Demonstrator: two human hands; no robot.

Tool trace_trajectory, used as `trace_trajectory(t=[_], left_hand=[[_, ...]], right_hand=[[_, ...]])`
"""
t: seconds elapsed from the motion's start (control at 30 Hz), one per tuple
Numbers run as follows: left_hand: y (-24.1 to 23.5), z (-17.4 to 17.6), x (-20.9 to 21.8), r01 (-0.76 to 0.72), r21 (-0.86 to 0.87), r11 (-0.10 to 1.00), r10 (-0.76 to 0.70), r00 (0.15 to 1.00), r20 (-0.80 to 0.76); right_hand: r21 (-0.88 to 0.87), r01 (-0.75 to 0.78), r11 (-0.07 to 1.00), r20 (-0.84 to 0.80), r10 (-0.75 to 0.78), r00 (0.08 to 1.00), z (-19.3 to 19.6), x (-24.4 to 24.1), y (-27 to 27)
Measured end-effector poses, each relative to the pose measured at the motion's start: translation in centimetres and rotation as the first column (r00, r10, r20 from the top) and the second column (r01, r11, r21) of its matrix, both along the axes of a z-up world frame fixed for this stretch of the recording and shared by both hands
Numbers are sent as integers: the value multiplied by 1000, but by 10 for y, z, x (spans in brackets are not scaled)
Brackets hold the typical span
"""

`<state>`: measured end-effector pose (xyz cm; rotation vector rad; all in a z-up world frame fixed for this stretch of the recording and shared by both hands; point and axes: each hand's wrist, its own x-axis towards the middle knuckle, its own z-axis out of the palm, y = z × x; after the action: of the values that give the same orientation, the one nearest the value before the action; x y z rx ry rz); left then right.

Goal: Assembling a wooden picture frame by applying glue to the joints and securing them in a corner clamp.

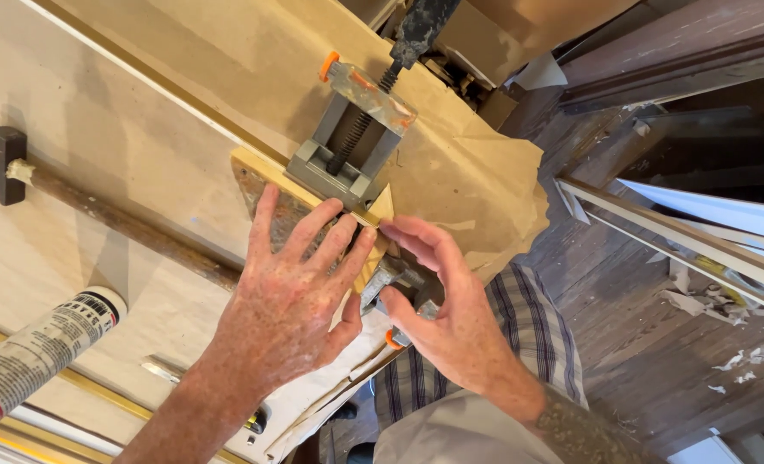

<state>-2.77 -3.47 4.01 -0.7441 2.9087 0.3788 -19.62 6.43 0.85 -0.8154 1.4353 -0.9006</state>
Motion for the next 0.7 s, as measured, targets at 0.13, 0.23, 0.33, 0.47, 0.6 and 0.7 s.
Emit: trace_trajectory(t=[0.13, 0.23, 0.33, 0.47, 0.6, 0.7], left_hand=[[1, -2, 1, -5, 6, 1000, 5, 999, -33], [0, -1, 1, -4, 11, 1000, 4, 1000, -26], [0, -1, 1, 0, 6, 1000, 0, 1000, -30], [0, 0, 2, 3, 19, 1000, -3, 1000, -14], [-3, 2, 1, 16, 25, 1000, -16, 1000, 11], [-4, 5, 3, 40, 12, 999, -41, 998, 56]], right_hand=[[84, 40, 996, 170, -54, 984, -3, -5, 0], [101, 115, 988, 328, -142, 934, -14, -10, 9], [28, 95, 995, 23, -96, 995, -24, -20, 16], [-50, 80, 996, -95, -85, 992, -22, -40, 44], [-287, -108, 952, -375, -8, 927, -29, -57, 93], [-179, -255, 950, -479, 142, 866, -31, -57, 121]])
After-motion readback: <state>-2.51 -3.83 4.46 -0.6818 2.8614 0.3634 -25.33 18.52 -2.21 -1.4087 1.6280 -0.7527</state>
